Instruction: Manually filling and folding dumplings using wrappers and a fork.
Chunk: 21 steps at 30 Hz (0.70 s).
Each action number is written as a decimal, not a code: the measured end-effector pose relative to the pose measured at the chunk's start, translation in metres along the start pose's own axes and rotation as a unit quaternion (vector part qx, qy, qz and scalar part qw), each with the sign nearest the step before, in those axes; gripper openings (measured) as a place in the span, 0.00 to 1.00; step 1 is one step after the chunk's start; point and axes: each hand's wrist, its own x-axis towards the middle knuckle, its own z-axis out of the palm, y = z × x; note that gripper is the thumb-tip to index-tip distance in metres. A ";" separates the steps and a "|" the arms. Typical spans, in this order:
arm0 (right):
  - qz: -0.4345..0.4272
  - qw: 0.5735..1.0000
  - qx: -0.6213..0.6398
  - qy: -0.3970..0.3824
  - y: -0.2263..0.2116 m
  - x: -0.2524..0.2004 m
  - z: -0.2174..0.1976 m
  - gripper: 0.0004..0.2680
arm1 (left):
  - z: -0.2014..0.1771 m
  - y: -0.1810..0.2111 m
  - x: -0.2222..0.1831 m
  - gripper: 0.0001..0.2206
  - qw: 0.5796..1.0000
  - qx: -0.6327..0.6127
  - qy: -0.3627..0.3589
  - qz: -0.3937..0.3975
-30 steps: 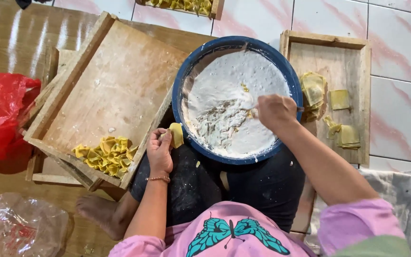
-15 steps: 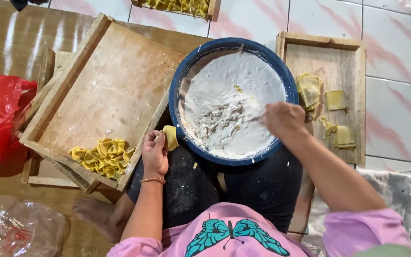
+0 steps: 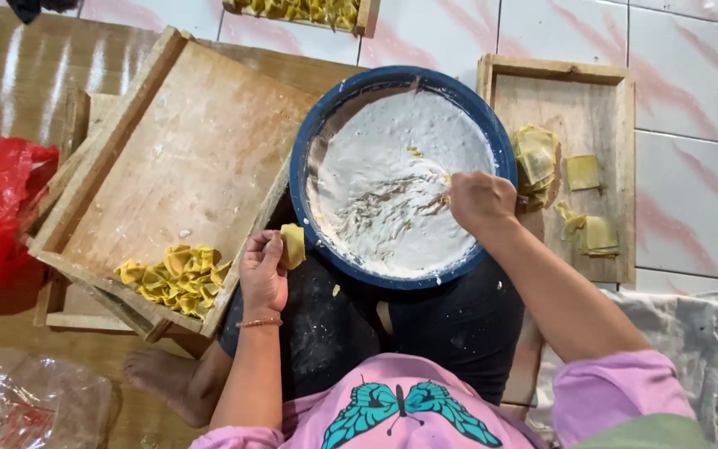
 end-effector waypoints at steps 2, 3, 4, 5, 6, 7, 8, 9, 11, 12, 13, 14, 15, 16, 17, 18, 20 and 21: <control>-0.132 0.989 -0.067 0.033 0.003 -0.019 -0.002 0.15 | 0.037 0.030 -0.015 0.04 1.000 -0.009 -0.002 -0.003; -0.130 0.989 -0.068 0.031 0.002 -0.037 -0.003 0.15 | 0.038 0.022 -0.013 0.04 1.000 -0.010 -0.002 -0.005; -0.193 0.975 -0.099 0.048 0.002 -0.057 -0.004 0.12 | 0.038 0.015 -0.011 0.08 1.000 0.000 -0.029 -0.006; -0.254 0.956 -0.130 0.064 0.002 -0.077 -0.004 0.10 | 0.039 0.007 -0.010 0.13 0.998 0.010 -0.057 -0.007; -0.253 0.956 -0.130 0.066 0.012 -0.069 0.000 0.10 | 0.050 0.011 -0.012 0.13 0.998 0.010 -0.059 -0.006; -0.221 0.969 -0.068 0.089 0.022 -0.061 0.005 0.09 | 0.059 0.016 -0.015 0.17 0.996 0.042 -0.082 -0.001; -0.191 0.976 -0.005 0.110 0.030 -0.055 0.011 0.08 | 0.067 0.021 -0.020 0.21 0.992 0.076 -0.102 0.003; -0.191 0.975 -0.003 0.109 0.037 -0.050 0.017 0.08 | 0.068 0.020 -0.019 0.21 0.992 0.078 -0.101 0.004; -0.094 0.965 0.183 0.166 0.051 -0.038 0.029 0.09 | 0.069 0.017 -0.018 0.23 0.986 0.091 -0.138 0.031; -0.092 0.965 0.183 0.166 0.051 -0.042 0.010 0.09 | 0.066 0.016 -0.018 0.23 0.986 0.091 -0.139 0.029; -0.081 0.968 0.201 0.129 0.051 -0.045 -0.010 0.09 | 0.063 0.016 -0.018 0.23 0.983 0.104 -0.149 0.037; -0.073 0.969 0.217 0.095 0.052 -0.044 -0.033 0.09 | 0.063 0.016 -0.015 0.23 0.979 0.114 -0.159 0.048; -0.073 0.968 0.217 0.099 0.051 -0.052 -0.053 0.09 | 0.066 0.016 -0.014 0.23 0.979 0.113 -0.161 0.051; -0.058 0.968 0.240 0.042 0.050 -0.062 -0.069 0.10 | 0.067 0.014 -0.017 0.23 0.979 0.117 -0.162 0.049; -0.043 0.964 0.263 -0.015 0.049 -0.072 -0.086 0.11 | 0.067 0.012 -0.020 0.24 0.978 0.122 -0.163 0.047; -0.042 0.964 0.262 -0.016 0.040 -0.062 -0.053 0.11 | 0.061 0.002 -0.018 0.24 0.978 0.121 -0.163 0.045; -0.139 0.987 -0.084 -0.018 0.021 -0.041 0.013 0.11 | 0.048 -0.017 -0.014 0.23 0.973 0.165 -0.157 0.033; -0.139 0.987 -0.084 -0.018 0.019 -0.027 0.037 0.11 | 0.056 -0.008 -0.020 0.23 0.973 0.165 -0.157 0.034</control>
